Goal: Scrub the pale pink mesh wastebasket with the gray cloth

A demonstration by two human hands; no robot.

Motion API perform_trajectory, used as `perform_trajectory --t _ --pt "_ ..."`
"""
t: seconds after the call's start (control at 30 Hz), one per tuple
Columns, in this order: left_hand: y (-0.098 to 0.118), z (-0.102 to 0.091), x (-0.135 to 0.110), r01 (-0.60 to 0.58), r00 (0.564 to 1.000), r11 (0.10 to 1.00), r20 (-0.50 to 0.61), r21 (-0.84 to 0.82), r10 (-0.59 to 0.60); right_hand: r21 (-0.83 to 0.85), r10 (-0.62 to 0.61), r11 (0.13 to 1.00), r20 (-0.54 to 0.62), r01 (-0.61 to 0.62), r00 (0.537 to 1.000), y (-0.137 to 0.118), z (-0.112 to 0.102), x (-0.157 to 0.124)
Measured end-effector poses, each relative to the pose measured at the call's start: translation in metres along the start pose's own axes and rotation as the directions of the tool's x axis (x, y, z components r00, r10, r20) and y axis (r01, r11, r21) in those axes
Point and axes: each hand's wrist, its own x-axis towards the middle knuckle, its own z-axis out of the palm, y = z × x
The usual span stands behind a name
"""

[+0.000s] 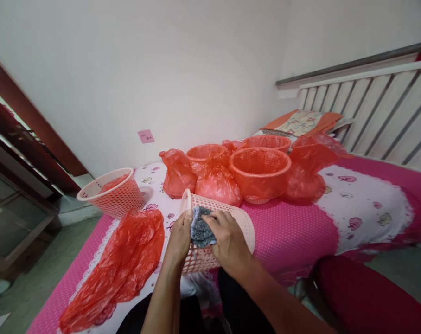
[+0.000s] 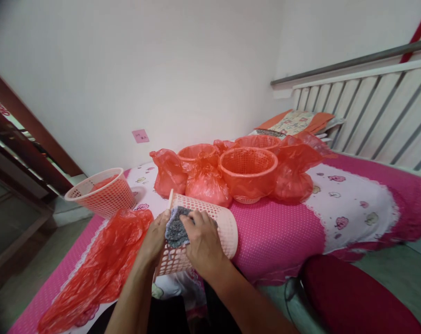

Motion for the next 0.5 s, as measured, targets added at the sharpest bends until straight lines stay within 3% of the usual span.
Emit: perform_trajectory --t 0.17,0.37,0.5 --pt "-0.01 -0.005 0.004 0.021 1.0 1.0 0.012 0.011 -0.021 -0.021 0.01 1.0 0.034 -0.01 0.999 -0.011 0.008 -0.01" --pt "-0.01 -0.01 0.002 0.115 0.99 0.985 0.099 -0.13 -0.103 -0.05 -0.01 0.999 0.021 0.011 1.0 -0.008 0.012 -0.014" --pt "-0.006 -0.007 0.001 0.111 0.989 0.982 0.11 -0.152 -0.095 -0.043 0.018 0.999 0.004 -0.018 1.0 -0.002 0.01 -0.008"
